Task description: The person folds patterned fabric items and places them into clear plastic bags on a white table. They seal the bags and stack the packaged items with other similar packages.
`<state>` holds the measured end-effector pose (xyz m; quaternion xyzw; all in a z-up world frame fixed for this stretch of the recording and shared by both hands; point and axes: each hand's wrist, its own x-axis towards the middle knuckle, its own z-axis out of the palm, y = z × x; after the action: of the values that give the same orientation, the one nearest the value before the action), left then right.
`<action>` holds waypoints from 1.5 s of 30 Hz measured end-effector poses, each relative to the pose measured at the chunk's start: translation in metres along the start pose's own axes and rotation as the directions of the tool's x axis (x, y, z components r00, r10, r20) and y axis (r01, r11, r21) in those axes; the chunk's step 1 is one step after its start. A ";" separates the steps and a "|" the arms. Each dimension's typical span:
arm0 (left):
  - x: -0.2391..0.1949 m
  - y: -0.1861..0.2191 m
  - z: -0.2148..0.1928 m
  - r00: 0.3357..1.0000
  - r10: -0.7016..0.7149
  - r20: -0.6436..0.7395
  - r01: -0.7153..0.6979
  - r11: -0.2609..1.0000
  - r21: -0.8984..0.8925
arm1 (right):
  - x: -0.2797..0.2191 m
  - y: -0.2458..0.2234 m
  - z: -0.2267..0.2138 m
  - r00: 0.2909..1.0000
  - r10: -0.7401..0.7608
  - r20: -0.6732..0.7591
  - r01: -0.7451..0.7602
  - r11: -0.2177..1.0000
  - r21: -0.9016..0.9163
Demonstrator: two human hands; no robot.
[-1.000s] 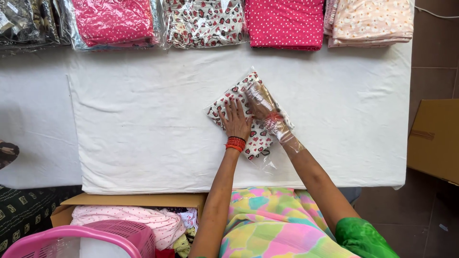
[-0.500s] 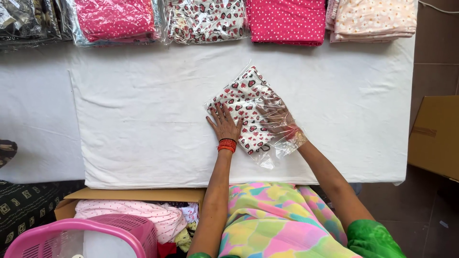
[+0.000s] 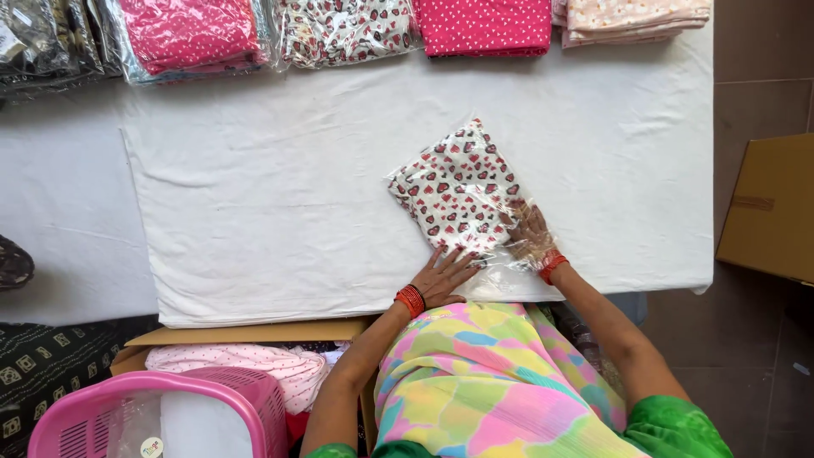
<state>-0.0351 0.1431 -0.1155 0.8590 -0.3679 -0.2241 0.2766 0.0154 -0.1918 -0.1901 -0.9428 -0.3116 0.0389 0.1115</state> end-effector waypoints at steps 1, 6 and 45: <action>0.006 -0.005 0.001 0.999 -0.043 -0.001 0.043 0.986 0.160 | 0.019 -0.005 -0.007 1.000 -0.024 0.005 0.024 0.999 -0.033; 0.012 -0.077 -0.028 0.946 -0.146 -0.290 0.270 0.849 0.454 | 0.096 -0.056 -0.032 0.982 -0.161 0.100 0.176 0.971 -0.163; -0.042 -0.069 0.012 0.168 -0.964 -0.206 0.019 0.213 -0.977 | 0.104 -0.046 -0.025 0.786 0.367 0.496 -0.525 0.822 0.223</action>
<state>-0.0337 0.2111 -0.1612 0.6457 0.3762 0.0050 0.6645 0.0760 -0.0980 -0.1549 -0.9217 -0.0806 0.3271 0.1925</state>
